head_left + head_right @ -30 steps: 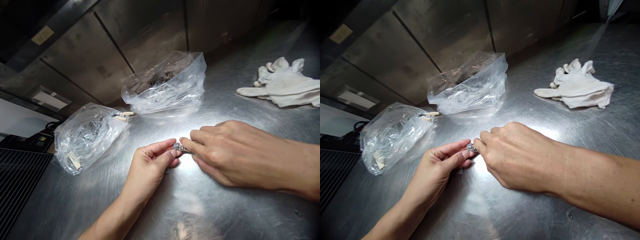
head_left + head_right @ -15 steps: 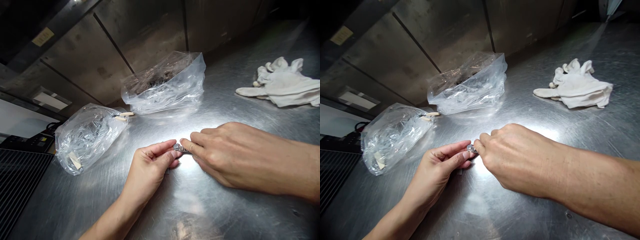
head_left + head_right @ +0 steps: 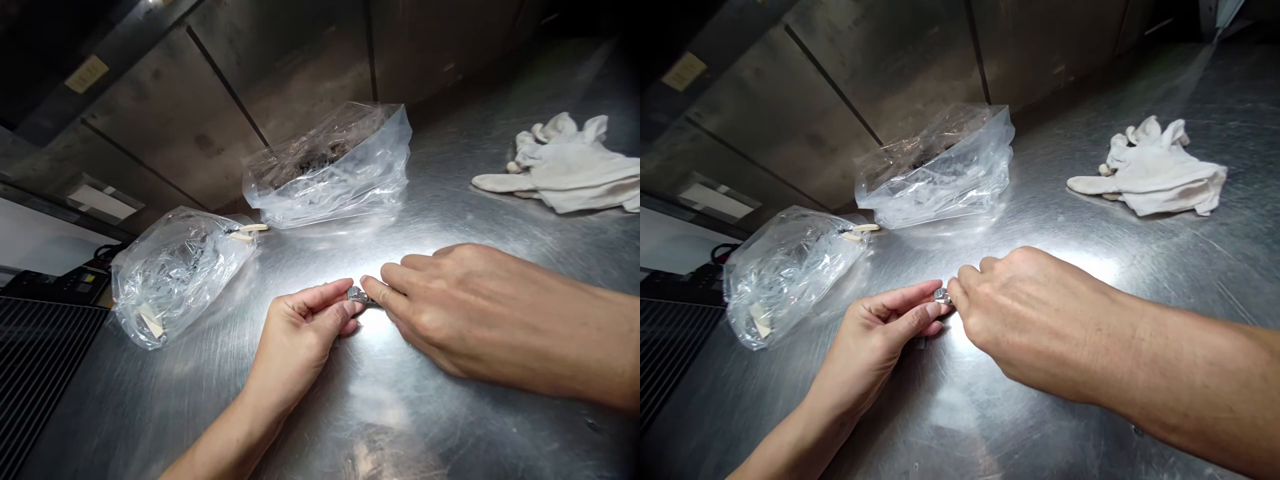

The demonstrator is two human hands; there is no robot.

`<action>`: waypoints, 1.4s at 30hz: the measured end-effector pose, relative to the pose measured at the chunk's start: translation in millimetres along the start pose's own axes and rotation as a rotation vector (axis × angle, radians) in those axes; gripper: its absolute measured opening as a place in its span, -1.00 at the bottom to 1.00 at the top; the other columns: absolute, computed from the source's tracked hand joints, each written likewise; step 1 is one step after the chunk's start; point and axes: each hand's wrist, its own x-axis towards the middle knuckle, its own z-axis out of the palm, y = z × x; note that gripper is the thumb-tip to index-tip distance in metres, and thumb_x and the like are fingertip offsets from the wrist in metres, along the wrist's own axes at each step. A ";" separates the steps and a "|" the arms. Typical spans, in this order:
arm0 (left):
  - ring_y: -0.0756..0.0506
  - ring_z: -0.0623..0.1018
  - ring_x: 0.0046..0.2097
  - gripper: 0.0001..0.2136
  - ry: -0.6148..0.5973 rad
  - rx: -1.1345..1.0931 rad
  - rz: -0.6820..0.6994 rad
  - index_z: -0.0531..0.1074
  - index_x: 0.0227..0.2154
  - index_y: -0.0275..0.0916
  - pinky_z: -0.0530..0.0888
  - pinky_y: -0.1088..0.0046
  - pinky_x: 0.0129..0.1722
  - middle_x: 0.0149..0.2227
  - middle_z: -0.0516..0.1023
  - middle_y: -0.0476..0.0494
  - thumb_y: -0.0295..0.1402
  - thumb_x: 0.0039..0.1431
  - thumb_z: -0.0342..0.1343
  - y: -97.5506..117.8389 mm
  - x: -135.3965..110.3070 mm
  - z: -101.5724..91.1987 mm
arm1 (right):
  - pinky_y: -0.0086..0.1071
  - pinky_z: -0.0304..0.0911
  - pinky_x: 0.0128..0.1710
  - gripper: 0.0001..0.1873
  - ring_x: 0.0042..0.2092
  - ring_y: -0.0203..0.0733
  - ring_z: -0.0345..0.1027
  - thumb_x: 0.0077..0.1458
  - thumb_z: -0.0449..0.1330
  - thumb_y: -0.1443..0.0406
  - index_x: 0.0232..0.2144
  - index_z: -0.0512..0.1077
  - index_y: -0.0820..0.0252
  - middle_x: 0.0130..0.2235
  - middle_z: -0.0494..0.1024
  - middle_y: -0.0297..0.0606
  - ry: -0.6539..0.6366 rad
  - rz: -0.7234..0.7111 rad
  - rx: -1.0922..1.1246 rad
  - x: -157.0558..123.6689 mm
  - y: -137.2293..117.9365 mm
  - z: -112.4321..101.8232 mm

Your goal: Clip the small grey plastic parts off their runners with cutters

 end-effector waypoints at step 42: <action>-0.06 0.70 -0.24 -0.76 -0.012 -0.122 -0.016 0.63 -0.19 -0.30 0.61 0.60 -0.25 -0.28 0.72 -0.20 -0.52 0.04 0.40 4.9 1.9 -4.2 | -0.27 -0.16 -0.43 -0.84 -0.44 -0.18 0.26 0.14 0.10 0.34 -0.28 0.48 0.20 -0.41 0.44 -0.27 0.063 0.051 0.107 -2.9 21.3 -0.1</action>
